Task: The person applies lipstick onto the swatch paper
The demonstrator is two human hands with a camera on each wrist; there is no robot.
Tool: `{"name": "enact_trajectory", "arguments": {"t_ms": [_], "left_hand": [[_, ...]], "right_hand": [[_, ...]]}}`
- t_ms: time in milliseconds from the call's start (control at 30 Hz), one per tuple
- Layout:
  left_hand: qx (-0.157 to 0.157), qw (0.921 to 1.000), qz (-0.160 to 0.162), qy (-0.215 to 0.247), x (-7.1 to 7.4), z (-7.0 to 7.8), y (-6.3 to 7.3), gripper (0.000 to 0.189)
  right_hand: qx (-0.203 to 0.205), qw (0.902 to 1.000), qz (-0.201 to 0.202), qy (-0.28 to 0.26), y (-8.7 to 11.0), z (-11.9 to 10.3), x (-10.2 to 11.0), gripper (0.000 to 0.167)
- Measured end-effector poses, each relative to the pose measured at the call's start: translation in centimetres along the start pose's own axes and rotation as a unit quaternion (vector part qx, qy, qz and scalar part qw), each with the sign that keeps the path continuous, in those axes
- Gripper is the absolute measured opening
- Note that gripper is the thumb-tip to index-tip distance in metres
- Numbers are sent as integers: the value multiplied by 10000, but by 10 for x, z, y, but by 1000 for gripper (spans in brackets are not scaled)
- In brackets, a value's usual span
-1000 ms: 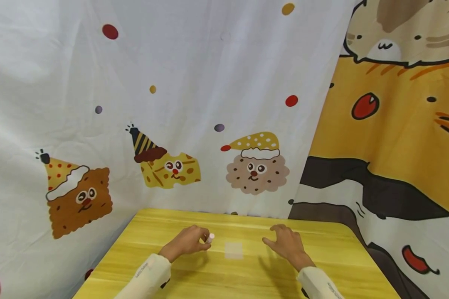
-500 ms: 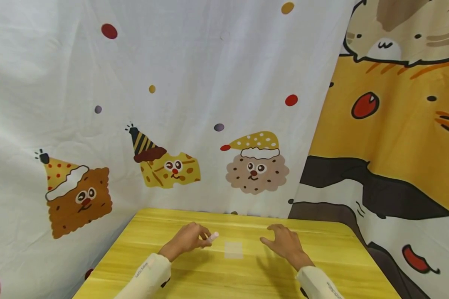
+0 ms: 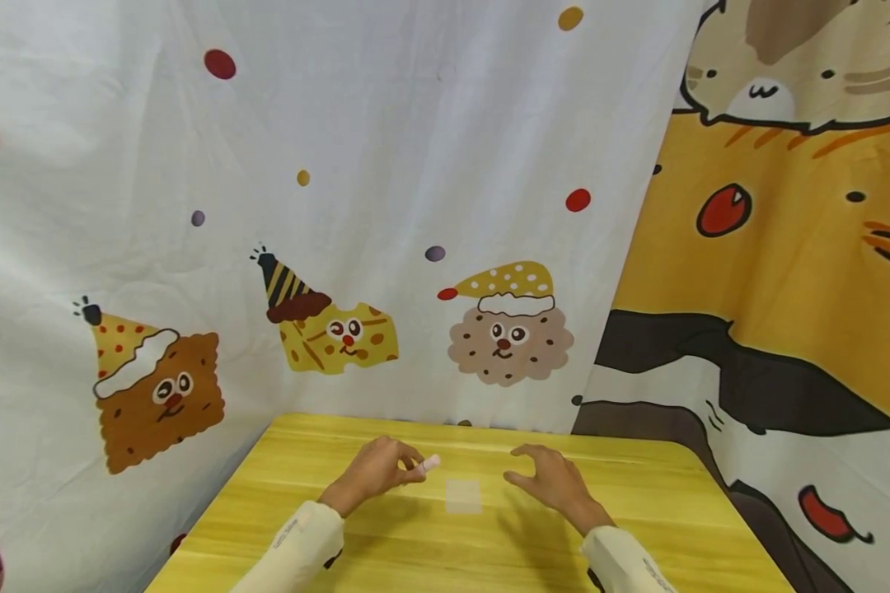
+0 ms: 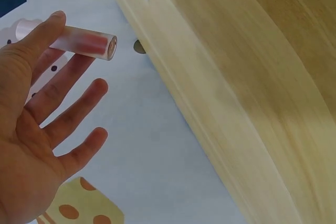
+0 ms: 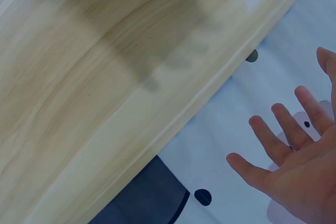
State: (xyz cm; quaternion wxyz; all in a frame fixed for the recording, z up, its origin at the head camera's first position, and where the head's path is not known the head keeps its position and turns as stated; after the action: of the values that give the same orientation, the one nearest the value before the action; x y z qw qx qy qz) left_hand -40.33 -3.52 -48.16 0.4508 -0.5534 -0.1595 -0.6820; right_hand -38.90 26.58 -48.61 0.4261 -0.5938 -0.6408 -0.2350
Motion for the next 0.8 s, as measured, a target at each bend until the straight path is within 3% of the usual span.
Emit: {"name": "enact_trajectory", "arguments": {"t_ms": [167,367,567,800], "left_hand": [[-140,9994,203,-251,0,4,-3,23],[-221,9993,139,-267,-5,8,-5,24],[-243,9982,248,-493,-6,12,-9,23],[-347,9977,221,-536,-8,19,-13,21]], "right_hand": [[155,9993,-46,-339,-4,-8,-1,46],[285,9958,-66,-867,-5,-13,-3,44],[209,9942,-235,-1027,-8,-16,-4,47],[456,9893,-584,-1258,-9,-23,-7,46]]}}
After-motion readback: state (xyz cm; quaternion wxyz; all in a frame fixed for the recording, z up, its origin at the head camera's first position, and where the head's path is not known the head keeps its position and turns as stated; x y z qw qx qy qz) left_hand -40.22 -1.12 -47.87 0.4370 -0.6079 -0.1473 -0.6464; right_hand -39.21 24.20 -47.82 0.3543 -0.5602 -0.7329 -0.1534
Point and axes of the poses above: each hand's wrist, its own y-axis away from the middle knuckle, its own x-axis out of the back of the hand, z = x × y, the point moved 6 cm from there along -y, towards the middle knuckle, and after that the axes turned 5 degrees about -y, right-handed, at the moved point
